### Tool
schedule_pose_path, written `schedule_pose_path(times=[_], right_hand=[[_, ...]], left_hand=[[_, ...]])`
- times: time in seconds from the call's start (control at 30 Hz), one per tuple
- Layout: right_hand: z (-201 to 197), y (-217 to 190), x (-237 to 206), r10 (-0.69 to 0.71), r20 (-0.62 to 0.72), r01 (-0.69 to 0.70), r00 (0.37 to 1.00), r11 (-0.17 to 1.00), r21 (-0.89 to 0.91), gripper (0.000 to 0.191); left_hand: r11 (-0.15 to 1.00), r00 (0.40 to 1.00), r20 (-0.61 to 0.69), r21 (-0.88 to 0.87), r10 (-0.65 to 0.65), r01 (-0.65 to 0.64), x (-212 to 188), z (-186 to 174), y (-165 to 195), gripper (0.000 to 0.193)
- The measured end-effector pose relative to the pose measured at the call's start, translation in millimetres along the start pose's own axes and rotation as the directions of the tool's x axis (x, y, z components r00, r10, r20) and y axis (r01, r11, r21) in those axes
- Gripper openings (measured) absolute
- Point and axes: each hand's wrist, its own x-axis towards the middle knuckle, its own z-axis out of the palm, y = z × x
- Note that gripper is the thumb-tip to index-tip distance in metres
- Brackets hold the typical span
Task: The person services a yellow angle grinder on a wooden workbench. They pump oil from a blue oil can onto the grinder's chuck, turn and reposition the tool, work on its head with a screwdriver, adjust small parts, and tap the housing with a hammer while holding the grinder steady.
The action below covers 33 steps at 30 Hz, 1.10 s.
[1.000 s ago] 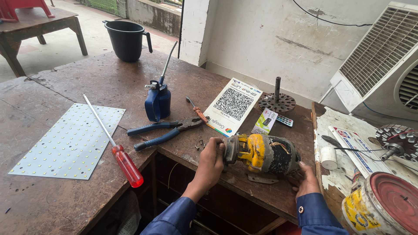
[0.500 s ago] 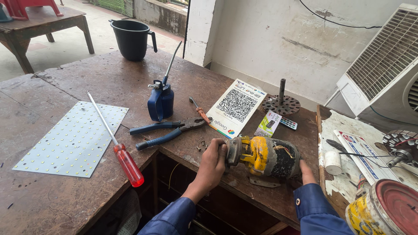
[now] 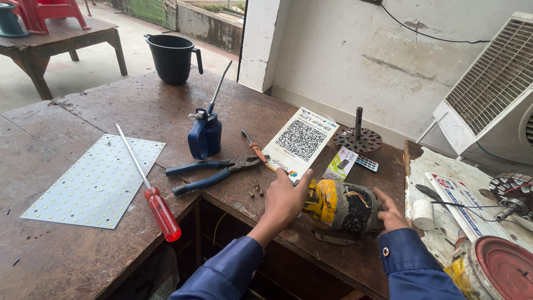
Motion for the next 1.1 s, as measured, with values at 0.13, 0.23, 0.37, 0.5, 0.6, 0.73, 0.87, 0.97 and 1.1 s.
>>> schedule_pose_path(times=[0.13,0.23,0.37,0.5,0.6,0.73,0.87,0.97,1.1], right_hand=[[-5.0,9.8,-2.4,-0.078,-0.006,0.078,0.997,0.996,0.047,0.073],[-10.0,15.7,-9.2,-0.039,-0.021,0.04,0.999,0.997,0.063,0.068],[-12.4,22.7,-20.1,-0.082,0.028,0.078,0.996,0.988,0.13,0.066],[-9.3,30.1,-25.8,-0.126,0.012,0.121,0.992,0.972,0.203,0.066],[-13.0,35.4,-28.4,-0.101,0.0,0.1,0.995,0.98,0.175,0.069],[-21.8,44.0,-27.0,-0.091,-0.019,0.093,0.996,0.987,0.134,0.073],[-28.5,55.7,-22.1,-0.162,0.017,0.157,0.987,0.975,0.16,0.078],[-32.4,63.8,-19.8,-0.193,0.024,0.185,0.981,0.964,0.194,0.079],[-34.4,69.5,-17.9,-0.226,-0.004,0.222,0.974,0.954,0.203,0.078]], left_hand=[[0.995,0.998,0.054,0.093,-0.041,0.036,11.2,5.5,7.1,0.077],[0.99,0.993,0.101,0.132,-0.061,0.048,22.7,11.5,14.4,0.067],[0.966,1.0,-0.002,0.257,0.026,-0.025,17.6,27.1,19.2,0.05],[0.963,0.977,-0.107,0.22,0.186,-0.159,0.4,28.5,8.0,0.045],[0.961,0.957,-0.169,0.191,0.235,-0.202,-4.5,27.3,6.4,0.042],[0.947,0.924,-0.228,0.171,0.307,-0.273,-4.5,30.7,6.5,0.037],[0.931,0.884,-0.292,0.102,0.365,-0.351,0.2,35.2,0.3,0.034],[0.916,0.856,-0.332,0.078,0.395,-0.393,4.7,38.9,-4.0,0.033],[0.918,0.862,-0.328,0.055,0.387,-0.392,10.1,41.6,-7.8,0.032]])
